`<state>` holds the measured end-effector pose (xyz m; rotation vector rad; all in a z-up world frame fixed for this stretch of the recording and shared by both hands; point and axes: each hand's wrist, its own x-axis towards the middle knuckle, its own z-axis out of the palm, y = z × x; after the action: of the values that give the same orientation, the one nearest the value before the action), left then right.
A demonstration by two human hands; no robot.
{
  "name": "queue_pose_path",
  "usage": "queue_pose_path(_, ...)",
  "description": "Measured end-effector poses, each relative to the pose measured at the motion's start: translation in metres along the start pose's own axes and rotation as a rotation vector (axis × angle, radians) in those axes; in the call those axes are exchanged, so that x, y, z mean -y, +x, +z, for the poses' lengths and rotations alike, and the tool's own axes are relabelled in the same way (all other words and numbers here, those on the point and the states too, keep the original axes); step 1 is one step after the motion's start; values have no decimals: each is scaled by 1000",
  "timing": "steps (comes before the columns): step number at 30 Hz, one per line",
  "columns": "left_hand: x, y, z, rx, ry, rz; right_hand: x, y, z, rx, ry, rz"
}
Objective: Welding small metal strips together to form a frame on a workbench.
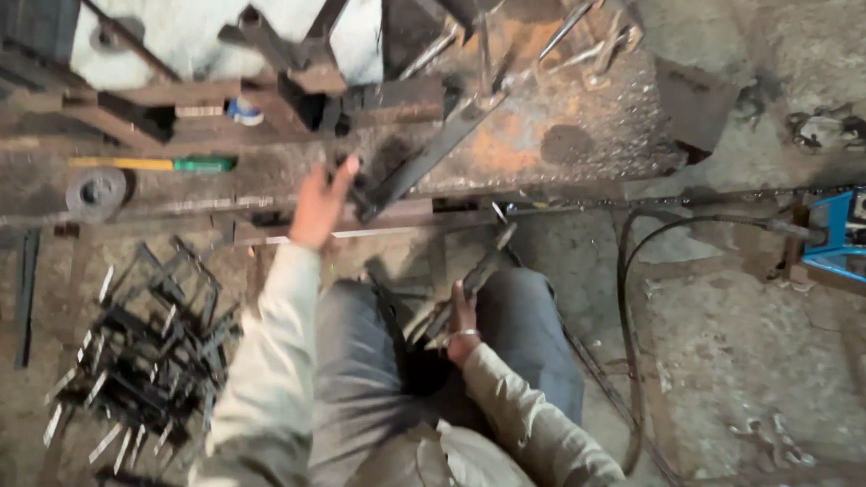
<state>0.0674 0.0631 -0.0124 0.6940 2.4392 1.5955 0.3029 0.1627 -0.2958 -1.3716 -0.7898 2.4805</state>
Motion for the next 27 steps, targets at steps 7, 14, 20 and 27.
queue_pose_path(7,32,22,-8,73,-171,-3,7,11,0,-80,-37,96)
queue_pose_path(14,2,-5,-4,296,-267,41,0,17,-12,-53,-28,13)
queue_pose_path(20,-8,12,-33,246,-106,128,3,19,-14,-33,-42,-2)
queue_pose_path(27,42,68,-102,90,151,116,19,-5,-14,4,-144,141)
